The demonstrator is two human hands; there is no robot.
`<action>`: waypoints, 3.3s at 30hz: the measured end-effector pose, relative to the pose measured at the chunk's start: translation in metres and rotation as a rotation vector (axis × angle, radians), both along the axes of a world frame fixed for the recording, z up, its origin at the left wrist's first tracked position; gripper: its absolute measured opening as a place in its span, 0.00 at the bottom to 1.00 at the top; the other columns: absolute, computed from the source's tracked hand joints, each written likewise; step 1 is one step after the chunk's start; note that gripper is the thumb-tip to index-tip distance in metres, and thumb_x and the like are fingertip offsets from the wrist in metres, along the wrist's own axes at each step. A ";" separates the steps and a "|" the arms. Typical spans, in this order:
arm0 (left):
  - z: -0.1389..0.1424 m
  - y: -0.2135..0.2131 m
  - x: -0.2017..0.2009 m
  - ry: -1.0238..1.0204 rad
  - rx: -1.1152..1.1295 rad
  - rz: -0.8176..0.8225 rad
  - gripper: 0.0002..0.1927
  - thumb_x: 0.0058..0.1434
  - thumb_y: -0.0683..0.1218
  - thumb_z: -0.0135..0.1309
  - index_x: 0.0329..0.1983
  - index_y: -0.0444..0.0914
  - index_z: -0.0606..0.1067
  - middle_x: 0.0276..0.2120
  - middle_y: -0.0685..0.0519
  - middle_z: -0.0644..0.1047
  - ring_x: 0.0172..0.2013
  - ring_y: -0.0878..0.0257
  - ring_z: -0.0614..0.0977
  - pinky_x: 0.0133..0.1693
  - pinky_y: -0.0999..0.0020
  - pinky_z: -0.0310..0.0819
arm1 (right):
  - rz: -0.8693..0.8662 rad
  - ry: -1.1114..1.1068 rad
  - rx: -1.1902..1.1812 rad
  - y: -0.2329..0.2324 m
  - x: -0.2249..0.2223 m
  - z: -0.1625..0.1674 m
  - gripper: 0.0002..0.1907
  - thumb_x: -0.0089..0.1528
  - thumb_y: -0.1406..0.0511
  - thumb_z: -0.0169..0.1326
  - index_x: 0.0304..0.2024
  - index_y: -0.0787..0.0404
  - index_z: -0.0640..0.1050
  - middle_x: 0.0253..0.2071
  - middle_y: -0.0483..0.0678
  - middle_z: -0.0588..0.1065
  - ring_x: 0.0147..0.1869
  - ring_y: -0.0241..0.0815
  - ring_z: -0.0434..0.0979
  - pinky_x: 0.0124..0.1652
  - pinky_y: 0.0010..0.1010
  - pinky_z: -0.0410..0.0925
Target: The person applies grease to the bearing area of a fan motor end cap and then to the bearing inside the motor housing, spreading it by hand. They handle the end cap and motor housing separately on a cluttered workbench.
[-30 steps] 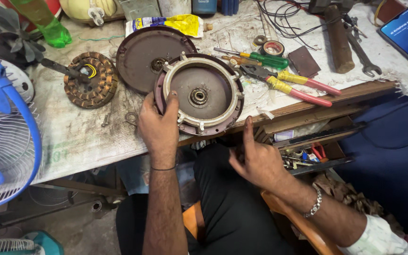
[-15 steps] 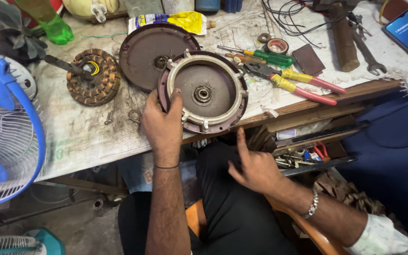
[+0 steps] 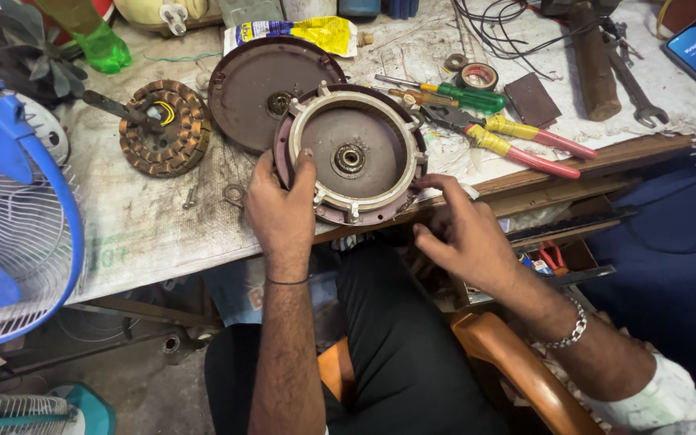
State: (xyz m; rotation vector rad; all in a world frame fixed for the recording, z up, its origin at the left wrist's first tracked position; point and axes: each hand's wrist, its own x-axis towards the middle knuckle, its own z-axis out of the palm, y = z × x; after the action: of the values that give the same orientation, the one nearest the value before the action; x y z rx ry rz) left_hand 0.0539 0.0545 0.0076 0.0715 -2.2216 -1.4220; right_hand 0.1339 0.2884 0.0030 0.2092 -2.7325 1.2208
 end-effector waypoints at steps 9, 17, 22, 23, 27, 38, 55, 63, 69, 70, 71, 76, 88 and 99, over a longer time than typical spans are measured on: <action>0.000 0.000 0.001 0.015 0.032 -0.018 0.21 0.59 0.53 0.60 0.50 0.35 0.79 0.39 0.44 0.84 0.41 0.53 0.87 0.45 0.58 0.78 | 0.147 -0.122 -0.049 0.015 -0.019 -0.003 0.23 0.59 0.68 0.58 0.56 0.56 0.69 0.14 0.43 0.72 0.18 0.32 0.70 0.21 0.28 0.63; 0.000 0.000 0.001 0.002 0.012 0.006 0.21 0.59 0.53 0.61 0.48 0.34 0.79 0.39 0.43 0.84 0.41 0.52 0.87 0.45 0.57 0.78 | 0.353 -0.297 -0.609 0.034 -0.028 -0.021 0.24 0.60 0.72 0.55 0.58 0.60 0.68 0.20 0.41 0.71 0.23 0.33 0.76 0.29 0.26 0.72; 0.001 0.001 0.002 -0.034 0.029 0.027 0.20 0.60 0.54 0.60 0.47 0.34 0.80 0.36 0.44 0.85 0.38 0.53 0.88 0.44 0.58 0.80 | 0.199 -0.078 -0.420 0.038 -0.019 -0.006 0.33 0.60 0.70 0.57 0.68 0.56 0.67 0.23 0.42 0.72 0.26 0.32 0.72 0.27 0.26 0.67; 0.001 0.001 0.002 -0.024 0.029 0.022 0.20 0.60 0.54 0.60 0.47 0.34 0.80 0.36 0.44 0.85 0.38 0.53 0.88 0.44 0.59 0.80 | 0.126 -0.012 -0.199 0.036 -0.016 -0.003 0.35 0.59 0.69 0.58 0.69 0.52 0.66 0.22 0.44 0.73 0.23 0.36 0.73 0.27 0.29 0.69; 0.001 0.000 0.002 -0.026 0.041 -0.003 0.20 0.60 0.53 0.59 0.47 0.34 0.79 0.36 0.45 0.85 0.38 0.55 0.88 0.45 0.60 0.80 | -0.039 0.128 0.322 0.021 -0.005 0.005 0.41 0.57 0.66 0.62 0.72 0.42 0.63 0.21 0.50 0.77 0.23 0.48 0.79 0.30 0.40 0.74; -0.003 -0.001 0.000 0.064 0.002 -0.004 0.21 0.59 0.52 0.62 0.50 0.33 0.79 0.38 0.44 0.84 0.40 0.54 0.87 0.44 0.59 0.79 | -0.027 0.041 0.504 0.007 -0.006 0.016 0.44 0.55 0.61 0.62 0.72 0.43 0.60 0.19 0.53 0.78 0.27 0.57 0.81 0.35 0.49 0.76; 0.002 0.001 0.001 -0.048 0.007 0.022 0.20 0.59 0.53 0.61 0.46 0.33 0.79 0.35 0.44 0.85 0.37 0.55 0.88 0.44 0.59 0.80 | 0.015 0.165 0.594 0.016 -0.010 0.020 0.38 0.55 0.63 0.63 0.68 0.50 0.67 0.22 0.51 0.79 0.26 0.57 0.80 0.32 0.49 0.74; 0.002 0.000 0.002 -0.044 0.029 0.010 0.20 0.60 0.53 0.60 0.47 0.33 0.80 0.36 0.44 0.85 0.38 0.55 0.88 0.45 0.59 0.80 | -0.002 0.187 0.519 0.014 0.004 0.015 0.41 0.56 0.62 0.61 0.71 0.47 0.62 0.22 0.50 0.78 0.25 0.55 0.80 0.33 0.48 0.75; 0.003 0.000 0.003 -0.031 0.046 -0.002 0.20 0.60 0.53 0.60 0.47 0.33 0.79 0.37 0.44 0.85 0.38 0.55 0.88 0.45 0.59 0.80 | -0.022 0.029 0.437 0.015 -0.002 0.014 0.49 0.55 0.63 0.60 0.77 0.45 0.54 0.18 0.55 0.76 0.22 0.56 0.79 0.33 0.47 0.75; 0.003 0.000 0.003 -0.016 0.053 -0.002 0.20 0.60 0.53 0.59 0.47 0.33 0.80 0.37 0.44 0.85 0.38 0.55 0.88 0.45 0.59 0.80 | 0.011 0.053 0.438 0.014 -0.003 0.014 0.50 0.54 0.63 0.60 0.77 0.46 0.53 0.18 0.55 0.76 0.22 0.57 0.79 0.32 0.48 0.75; 0.003 0.000 0.003 -0.001 0.061 -0.003 0.20 0.60 0.52 0.59 0.47 0.33 0.80 0.37 0.43 0.85 0.39 0.55 0.88 0.45 0.59 0.80 | 0.010 0.058 0.533 0.012 -0.004 0.014 0.51 0.54 0.62 0.61 0.77 0.47 0.53 0.18 0.55 0.76 0.22 0.58 0.78 0.31 0.50 0.74; 0.003 0.000 0.002 -0.028 0.065 -0.033 0.20 0.61 0.53 0.59 0.48 0.34 0.79 0.37 0.44 0.85 0.39 0.55 0.88 0.45 0.60 0.81 | -0.024 0.011 0.935 0.001 0.001 0.022 0.50 0.57 0.57 0.59 0.78 0.49 0.51 0.18 0.55 0.76 0.21 0.57 0.78 0.26 0.51 0.74; 0.002 0.000 0.004 0.025 0.036 -0.001 0.19 0.60 0.53 0.59 0.46 0.34 0.79 0.35 0.43 0.84 0.37 0.53 0.88 0.42 0.58 0.80 | -0.096 0.054 0.961 0.012 0.024 0.050 0.34 0.60 0.55 0.57 0.69 0.40 0.67 0.17 0.53 0.76 0.21 0.55 0.78 0.26 0.48 0.73; -0.003 -0.001 -0.001 -0.016 0.034 -0.003 0.21 0.60 0.53 0.60 0.47 0.32 0.79 0.37 0.43 0.85 0.38 0.55 0.88 0.44 0.59 0.80 | 0.107 0.058 0.339 -0.003 0.028 0.022 0.36 0.54 0.62 0.63 0.67 0.45 0.71 0.13 0.50 0.74 0.15 0.47 0.76 0.22 0.40 0.72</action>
State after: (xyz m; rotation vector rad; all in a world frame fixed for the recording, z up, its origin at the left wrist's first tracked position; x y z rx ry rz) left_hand 0.0533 0.0534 0.0047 0.0910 -2.2112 -1.4657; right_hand 0.1620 0.2855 0.0245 0.4248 -2.8912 0.7489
